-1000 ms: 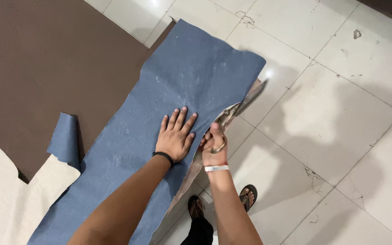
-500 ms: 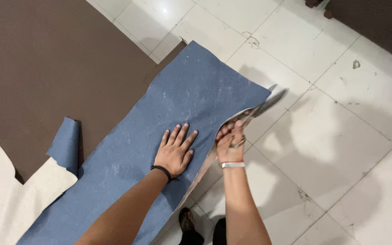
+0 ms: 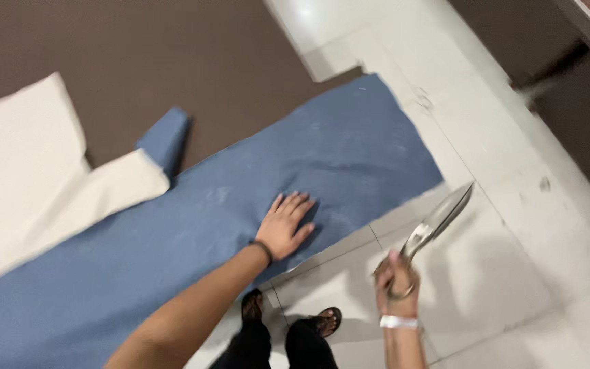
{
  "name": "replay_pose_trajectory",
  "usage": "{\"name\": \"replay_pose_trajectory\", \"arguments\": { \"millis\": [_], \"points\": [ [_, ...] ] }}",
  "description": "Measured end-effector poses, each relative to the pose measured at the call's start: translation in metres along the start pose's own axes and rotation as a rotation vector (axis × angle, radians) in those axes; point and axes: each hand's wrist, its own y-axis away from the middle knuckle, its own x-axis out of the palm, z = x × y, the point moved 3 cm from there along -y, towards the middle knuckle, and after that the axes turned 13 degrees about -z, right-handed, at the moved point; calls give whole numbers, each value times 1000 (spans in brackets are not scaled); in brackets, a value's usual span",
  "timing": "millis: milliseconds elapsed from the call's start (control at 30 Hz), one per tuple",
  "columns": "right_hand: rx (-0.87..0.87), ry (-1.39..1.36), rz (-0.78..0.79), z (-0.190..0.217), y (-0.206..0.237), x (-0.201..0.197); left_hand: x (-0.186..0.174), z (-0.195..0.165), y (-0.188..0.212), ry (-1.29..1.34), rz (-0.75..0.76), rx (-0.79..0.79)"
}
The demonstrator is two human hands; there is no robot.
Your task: The person cuts blue fabric to size with shears, lays it over a foam-backed furniture panel, and staples the fabric along the panel edge with a staple gun. They then position a yellow strip along the covered edge and staple it in place, working around the panel.
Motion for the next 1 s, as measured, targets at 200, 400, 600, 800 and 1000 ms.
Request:
{"name": "replay_pose_trajectory", "arguments": {
  "millis": [200, 400, 600, 800, 1000],
  "points": [
    [362, 250, 96, -78, 98, 64, -107, 115, 251, -298, 51, -539],
    [391, 685, 388, -114, 157, 131, -201, 180, 381, -310, -239, -662],
    [223, 1171, 519, -147, 187, 225, -257, 257, 375, 25, -287, -852],
    [198, 1314, 570, -179, 234, 310, -347, 448, 289, 60, -252, -818],
    [264, 1345, 434, -216, 260, 388, -558, 599, 138, -312, -444, -753]
  ]
}}
